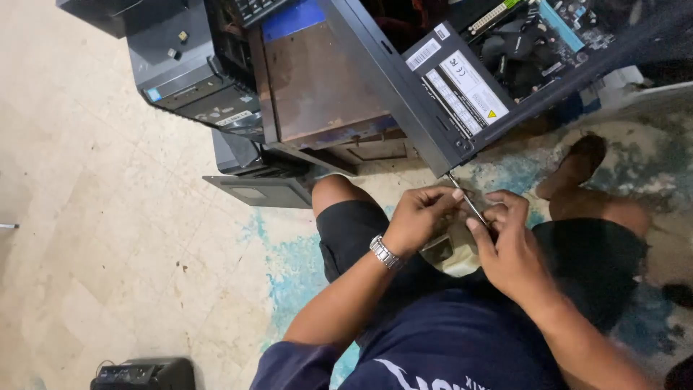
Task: Securing a power supply unit into a computer case using a screwdriver
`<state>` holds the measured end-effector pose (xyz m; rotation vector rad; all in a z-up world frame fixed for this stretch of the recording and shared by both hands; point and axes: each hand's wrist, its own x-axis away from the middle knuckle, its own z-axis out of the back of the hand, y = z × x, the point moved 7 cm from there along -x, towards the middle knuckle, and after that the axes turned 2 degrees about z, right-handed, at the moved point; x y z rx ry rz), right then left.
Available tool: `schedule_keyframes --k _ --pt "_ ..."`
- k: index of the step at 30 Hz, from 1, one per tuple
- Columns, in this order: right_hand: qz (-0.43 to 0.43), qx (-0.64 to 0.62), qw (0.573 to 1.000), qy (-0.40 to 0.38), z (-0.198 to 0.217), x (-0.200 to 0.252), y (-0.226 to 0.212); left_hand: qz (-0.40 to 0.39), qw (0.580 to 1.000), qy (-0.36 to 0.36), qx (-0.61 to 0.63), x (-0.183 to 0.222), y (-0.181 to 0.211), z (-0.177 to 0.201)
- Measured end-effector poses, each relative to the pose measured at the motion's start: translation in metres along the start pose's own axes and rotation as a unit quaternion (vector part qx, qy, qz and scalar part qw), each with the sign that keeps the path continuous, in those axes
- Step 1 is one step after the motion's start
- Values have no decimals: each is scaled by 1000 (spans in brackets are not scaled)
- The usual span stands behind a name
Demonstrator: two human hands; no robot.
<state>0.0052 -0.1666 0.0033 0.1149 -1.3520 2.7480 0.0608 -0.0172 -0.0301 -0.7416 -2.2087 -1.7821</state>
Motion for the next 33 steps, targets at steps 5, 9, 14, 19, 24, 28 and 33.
schedule_keyframes --k 5,9,14,19,24,28,33 --pt "98 210 971 -55 28 49 -1 -32 997 -32 -65 -1 18 -6" --pt "131 201 969 -58 38 73 11 -58 994 -9 -90 4 34 -12" --pt "236 238 941 46 46 78 17 -80 988 -29 -129 7 30 -19" --pt "244 261 933 38 39 86 17 -44 986 -6 -160 3 18 -9" --pt "216 240 946 38 33 84 20 -22 997 -5 -70 -3 12 -6" --pt "222 227 948 28 28 81 20 -24 997 3 -78 -6 14 -2" --pt "193 232 953 25 23 84 30 -33 997 -5 -76 -6 13 -2"
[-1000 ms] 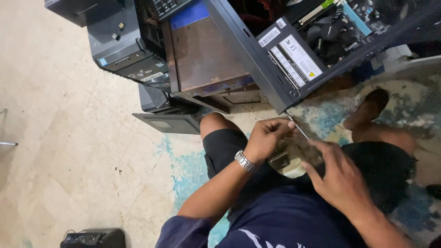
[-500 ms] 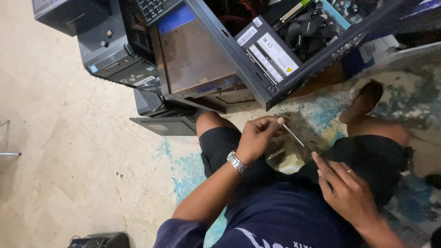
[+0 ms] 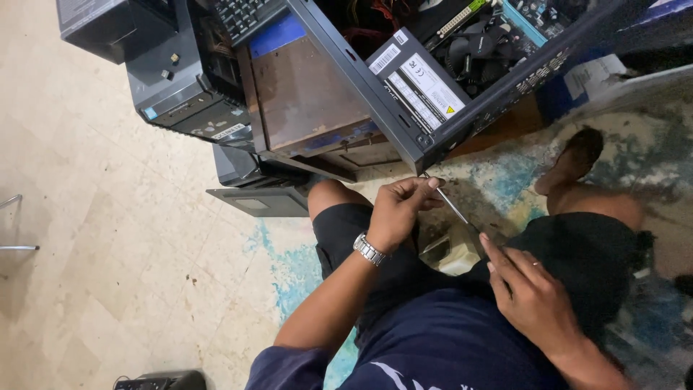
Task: Securing a power supply unit into a computer case using a screwdriver
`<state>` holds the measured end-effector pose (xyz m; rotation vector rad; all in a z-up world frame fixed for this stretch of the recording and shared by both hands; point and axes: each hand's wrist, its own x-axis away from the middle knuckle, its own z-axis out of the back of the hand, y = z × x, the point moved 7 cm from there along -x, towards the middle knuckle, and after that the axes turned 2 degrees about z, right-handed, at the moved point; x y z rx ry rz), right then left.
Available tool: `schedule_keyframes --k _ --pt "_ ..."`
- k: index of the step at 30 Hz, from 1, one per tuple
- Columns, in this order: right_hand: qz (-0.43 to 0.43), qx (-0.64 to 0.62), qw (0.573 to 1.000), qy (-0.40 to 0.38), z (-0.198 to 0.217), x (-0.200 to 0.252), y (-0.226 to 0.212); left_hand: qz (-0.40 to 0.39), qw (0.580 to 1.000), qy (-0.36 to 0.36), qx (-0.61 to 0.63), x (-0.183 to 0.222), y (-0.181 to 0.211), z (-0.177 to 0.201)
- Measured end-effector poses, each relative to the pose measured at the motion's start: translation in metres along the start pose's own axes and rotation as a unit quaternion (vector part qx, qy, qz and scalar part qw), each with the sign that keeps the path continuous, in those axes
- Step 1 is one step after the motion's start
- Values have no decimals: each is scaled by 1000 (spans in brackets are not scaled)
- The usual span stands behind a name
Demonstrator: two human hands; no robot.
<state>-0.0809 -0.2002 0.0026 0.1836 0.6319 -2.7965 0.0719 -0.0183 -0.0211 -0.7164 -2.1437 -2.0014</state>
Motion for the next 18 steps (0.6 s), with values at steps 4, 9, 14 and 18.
schedule_keyframes --k 4,9,14,18 --pt "-2 -44 999 10 9 -3 -3 2 1000 -1 -15 0 1 -1" --pt "0 -47 999 -10 4 -7 -1 -13 1000 0 -28 -2 8 -2" --pt "-3 -80 997 -7 2 -7 3 -129 957 46 -256 8 29 5" --pt "-84 -186 979 -28 -3 -10 13 -374 666 132 -631 40 94 2"
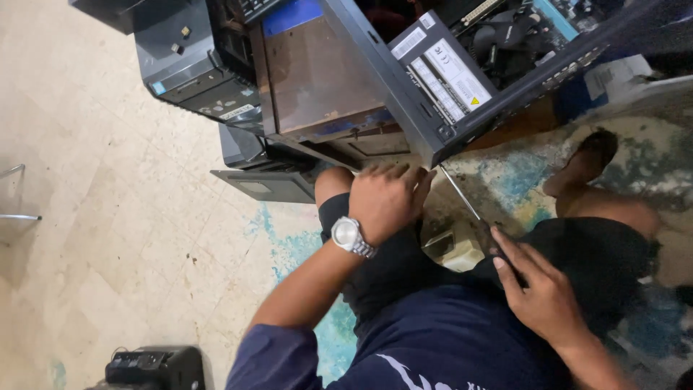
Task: Securing a power supply unit into a computer case using a screwdriver
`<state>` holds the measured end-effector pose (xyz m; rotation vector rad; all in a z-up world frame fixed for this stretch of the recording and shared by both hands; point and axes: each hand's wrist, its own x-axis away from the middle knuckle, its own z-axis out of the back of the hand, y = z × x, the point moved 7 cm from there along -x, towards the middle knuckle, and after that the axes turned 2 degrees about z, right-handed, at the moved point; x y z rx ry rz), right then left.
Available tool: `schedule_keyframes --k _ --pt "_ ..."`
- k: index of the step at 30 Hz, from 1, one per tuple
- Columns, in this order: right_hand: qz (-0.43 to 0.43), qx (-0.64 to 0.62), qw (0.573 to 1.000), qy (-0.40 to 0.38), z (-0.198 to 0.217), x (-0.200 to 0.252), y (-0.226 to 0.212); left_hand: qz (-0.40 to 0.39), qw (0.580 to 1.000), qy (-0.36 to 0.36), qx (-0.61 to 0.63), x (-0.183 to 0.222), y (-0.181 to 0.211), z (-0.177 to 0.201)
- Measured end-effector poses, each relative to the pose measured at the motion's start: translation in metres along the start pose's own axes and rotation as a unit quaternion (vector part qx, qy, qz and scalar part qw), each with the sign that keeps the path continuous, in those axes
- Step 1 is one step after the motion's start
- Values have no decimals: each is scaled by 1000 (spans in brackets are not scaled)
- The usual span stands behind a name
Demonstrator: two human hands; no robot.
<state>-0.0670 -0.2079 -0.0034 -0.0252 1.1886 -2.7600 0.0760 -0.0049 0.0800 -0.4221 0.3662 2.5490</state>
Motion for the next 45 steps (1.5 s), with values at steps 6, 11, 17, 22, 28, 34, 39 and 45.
schedule_keyframes --k 6,11,17,22,28,34,39,45 --pt "-224 -167 959 -51 -14 -2 14 -143 978 109 -103 -27 -4 64" --pt "-180 -136 974 7 -15 -5 25 -178 970 106 -131 -37 -5 63" --pt "-372 -188 908 -35 -10 -10 19 -204 965 95 -135 -46 -2 67" --pt "-331 -218 918 21 -16 -8 45 -221 963 105 -112 -51 0 77" --pt "-209 -130 968 38 -18 -2 55 -217 961 137 -103 -64 -2 92" --pt "-18 16 985 171 4 -4 5 -119 975 180 -53 -122 -33 109" --pt "142 183 947 221 17 -10 -38 -107 992 -45 46 -152 -64 38" --pt "98 143 968 184 3 -17 -20 -111 992 -52 7 -156 -71 26"
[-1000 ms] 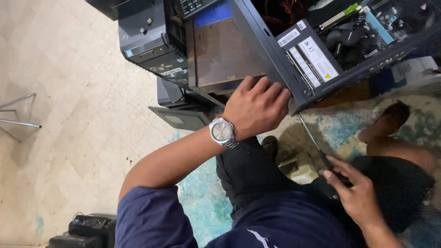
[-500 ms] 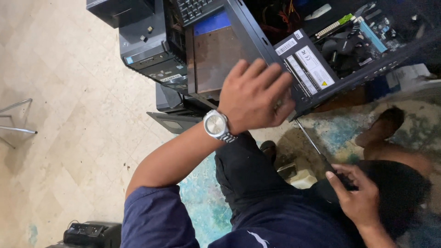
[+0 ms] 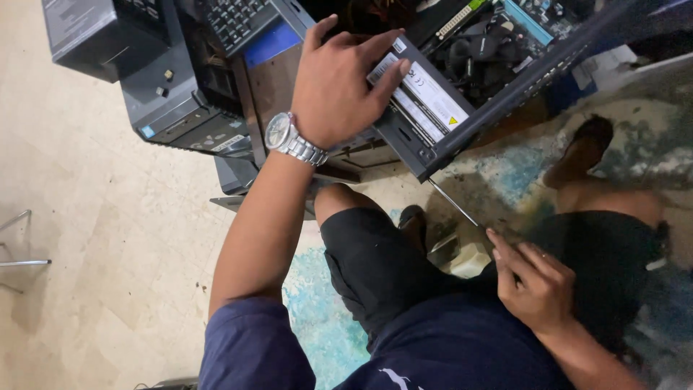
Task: Securing a power supply unit into a computer case using a screwdriver
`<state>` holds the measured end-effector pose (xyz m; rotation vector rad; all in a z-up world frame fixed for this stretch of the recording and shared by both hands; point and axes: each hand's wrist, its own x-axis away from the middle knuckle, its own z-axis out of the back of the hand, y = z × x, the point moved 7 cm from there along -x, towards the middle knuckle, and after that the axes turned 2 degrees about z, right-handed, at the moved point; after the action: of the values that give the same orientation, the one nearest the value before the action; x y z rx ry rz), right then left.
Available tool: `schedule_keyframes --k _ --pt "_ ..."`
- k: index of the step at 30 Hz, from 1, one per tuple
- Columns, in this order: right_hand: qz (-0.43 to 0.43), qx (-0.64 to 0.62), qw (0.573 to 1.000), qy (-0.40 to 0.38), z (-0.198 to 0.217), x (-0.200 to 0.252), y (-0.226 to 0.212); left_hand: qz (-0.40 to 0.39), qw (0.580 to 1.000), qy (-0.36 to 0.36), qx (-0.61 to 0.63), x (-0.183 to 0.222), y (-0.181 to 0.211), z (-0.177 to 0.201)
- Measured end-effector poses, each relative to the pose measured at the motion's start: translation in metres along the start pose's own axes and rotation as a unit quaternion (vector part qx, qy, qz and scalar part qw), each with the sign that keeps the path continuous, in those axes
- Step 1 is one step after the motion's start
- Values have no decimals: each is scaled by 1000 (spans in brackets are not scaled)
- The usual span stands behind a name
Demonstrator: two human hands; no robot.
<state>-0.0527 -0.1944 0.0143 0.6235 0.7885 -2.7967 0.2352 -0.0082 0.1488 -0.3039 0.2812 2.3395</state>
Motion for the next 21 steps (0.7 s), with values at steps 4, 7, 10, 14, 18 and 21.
schedule_keyframes --k 4,7,10,14,18,21 --pt "-157 -249 952 -83 -13 -1 33 -11 1000 10 -26 0 6 3" --pt "-485 -639 583 -130 -72 45 66 -5 1000 1 -16 -4 8 8" --pt "-498 -760 377 -176 -82 50 41 -4 1000 2 -17 -3 9 10" --pt "-479 -665 552 -157 -71 46 56 -21 999 11 -37 -4 9 9" --pt "-353 -181 897 -192 -7 7 30 -15 999 18 -45 -3 10 9" --pt "-70 -85 991 -71 7 -6 0 -16 999 34 -38 -2 11 11"
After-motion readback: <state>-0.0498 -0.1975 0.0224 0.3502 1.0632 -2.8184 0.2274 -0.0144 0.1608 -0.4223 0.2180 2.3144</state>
